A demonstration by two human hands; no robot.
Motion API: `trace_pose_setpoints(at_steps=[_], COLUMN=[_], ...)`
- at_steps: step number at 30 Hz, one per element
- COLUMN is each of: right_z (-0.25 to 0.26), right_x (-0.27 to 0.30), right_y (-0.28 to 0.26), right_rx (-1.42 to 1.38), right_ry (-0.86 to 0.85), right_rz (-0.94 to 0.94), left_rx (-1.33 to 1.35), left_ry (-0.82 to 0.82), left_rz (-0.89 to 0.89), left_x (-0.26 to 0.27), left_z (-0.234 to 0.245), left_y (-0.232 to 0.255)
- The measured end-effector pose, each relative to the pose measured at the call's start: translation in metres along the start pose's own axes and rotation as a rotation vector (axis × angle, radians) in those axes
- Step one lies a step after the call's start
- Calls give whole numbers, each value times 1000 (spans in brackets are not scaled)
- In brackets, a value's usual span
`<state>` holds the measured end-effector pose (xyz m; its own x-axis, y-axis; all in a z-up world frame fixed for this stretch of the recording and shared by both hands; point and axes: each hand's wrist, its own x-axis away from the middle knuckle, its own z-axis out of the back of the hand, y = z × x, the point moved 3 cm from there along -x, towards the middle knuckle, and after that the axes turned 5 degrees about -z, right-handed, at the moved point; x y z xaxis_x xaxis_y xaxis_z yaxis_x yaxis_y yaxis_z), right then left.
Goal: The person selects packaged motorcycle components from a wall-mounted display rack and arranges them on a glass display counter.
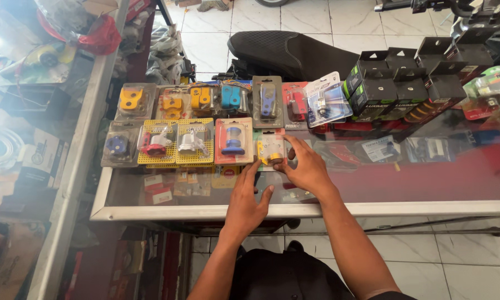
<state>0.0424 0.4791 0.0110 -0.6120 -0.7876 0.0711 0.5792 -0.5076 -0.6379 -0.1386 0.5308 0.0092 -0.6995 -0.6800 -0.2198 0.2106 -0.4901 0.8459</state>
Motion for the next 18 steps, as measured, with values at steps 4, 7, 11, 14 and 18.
trace_pose_setpoints(at_steps=[4, 7, 11, 14, 18], right_z=[0, 0, -1, -1, 0], right_x=[0, 1, 1, 1, 4], right_y=[-2, -3, -2, 0, 0], right_rx=[2, 18, 25, 19, 3], right_ry=[31, 38, 49, 45, 56], right_rz=[-3, -15, -11, -12, 5], left_rx=[16, 26, 31, -84, -32], left_ry=[-4, -14, -14, -4, -27], left_rz=[-6, -17, -37, -147, -116], left_x=[-1, -1, 2, 2, 3], left_z=[2, 3, 2, 4, 6], left_y=[0, 0, -2, 0, 0])
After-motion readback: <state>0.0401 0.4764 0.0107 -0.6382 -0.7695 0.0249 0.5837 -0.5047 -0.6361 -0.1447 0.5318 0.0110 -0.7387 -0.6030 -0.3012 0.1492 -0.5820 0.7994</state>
